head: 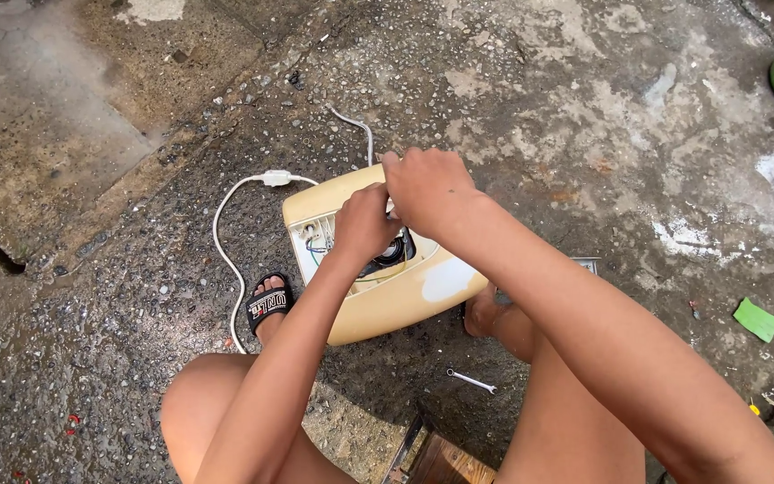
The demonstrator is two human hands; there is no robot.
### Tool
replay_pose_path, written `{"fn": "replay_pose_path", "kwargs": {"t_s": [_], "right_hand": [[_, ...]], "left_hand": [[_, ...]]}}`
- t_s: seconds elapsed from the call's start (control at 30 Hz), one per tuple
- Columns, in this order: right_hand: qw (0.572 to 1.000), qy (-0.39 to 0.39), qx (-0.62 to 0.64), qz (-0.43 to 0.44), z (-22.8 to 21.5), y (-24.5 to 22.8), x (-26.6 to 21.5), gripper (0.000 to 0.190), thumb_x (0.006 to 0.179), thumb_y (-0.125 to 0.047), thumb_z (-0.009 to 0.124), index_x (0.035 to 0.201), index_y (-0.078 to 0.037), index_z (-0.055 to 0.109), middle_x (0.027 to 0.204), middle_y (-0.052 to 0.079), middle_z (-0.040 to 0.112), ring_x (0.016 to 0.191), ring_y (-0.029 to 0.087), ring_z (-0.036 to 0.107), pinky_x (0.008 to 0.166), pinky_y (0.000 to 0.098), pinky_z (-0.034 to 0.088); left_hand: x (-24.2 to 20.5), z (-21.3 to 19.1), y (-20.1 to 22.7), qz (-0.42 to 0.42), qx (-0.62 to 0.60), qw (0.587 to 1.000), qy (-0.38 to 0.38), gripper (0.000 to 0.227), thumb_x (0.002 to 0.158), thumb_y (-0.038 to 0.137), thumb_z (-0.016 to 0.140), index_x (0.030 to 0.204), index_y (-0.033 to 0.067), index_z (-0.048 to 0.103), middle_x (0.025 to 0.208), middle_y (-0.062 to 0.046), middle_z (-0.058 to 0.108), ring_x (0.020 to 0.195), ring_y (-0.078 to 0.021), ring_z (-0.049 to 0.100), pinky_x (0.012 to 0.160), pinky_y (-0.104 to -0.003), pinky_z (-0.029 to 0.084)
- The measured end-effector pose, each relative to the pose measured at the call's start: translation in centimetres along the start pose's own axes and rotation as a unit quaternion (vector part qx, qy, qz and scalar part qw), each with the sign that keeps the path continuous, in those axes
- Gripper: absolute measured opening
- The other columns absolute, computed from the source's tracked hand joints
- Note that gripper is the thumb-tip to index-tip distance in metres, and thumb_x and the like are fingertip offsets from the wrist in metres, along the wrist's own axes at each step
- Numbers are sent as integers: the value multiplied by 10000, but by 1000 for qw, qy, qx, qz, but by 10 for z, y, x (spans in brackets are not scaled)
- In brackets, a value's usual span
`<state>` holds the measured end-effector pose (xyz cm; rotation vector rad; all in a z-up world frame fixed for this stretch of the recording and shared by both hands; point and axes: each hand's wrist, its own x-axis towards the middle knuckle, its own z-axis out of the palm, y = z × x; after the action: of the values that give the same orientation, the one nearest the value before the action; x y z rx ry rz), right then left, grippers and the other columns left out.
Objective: Disassembling a water heater by removing screws and the outer casing to access internal components.
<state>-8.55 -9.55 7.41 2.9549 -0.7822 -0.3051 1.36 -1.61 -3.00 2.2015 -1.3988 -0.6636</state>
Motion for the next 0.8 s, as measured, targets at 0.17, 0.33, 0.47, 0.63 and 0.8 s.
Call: {"fn": "replay_pose_path", "kwargs": {"t_s": [0.17,0.33,0.47,0.63,0.8], "right_hand": [[999,-29,-11,-8,-8,-6,-4,373,812,-224,850,1067,-12,678,968,176,684,828,373,744,701,535,615],[1000,-12,-16,13,16,-2,4,435,855,-415,785,1012,-33,648,848,115,667,780,369,749,650,524,606],[1000,-26,11,-1,-5,-5,-6,285,869,-148,738,1126,-53,662,992,149,686,885,412,737,738,562,590],[991,-41,125,31,-50,8,-37,429,889,-181,774,1267,-77,601,1181,180,655,1022,479,704,895,645,536],[921,82,361,125,32,55,-49,406,909,-201,721,1301,-143,631,1132,86,716,1002,281,738,858,520,558]], "left_hand": [[-5,-5,5,-8,-36,999,-6,245,815,234,708,1008,91,665,991,-78,716,1042,-439,699,885,-648,561],[-7,-10,8,-21,-20,1000,-8,200,835,223,627,991,103,659,1003,-68,719,1051,-424,698,917,-614,568],[-5,-4,3,-26,-31,999,-20,223,811,244,691,988,109,683,1036,-70,738,1058,-435,706,899,-624,568],[-28,-33,24,15,-86,996,1,175,909,157,664,1045,51,693,1048,-101,786,1034,-373,745,910,-564,576],[-34,-50,31,52,-145,988,34,253,963,178,698,1086,-36,644,1052,-202,774,1004,-366,761,923,-549,580]]}}
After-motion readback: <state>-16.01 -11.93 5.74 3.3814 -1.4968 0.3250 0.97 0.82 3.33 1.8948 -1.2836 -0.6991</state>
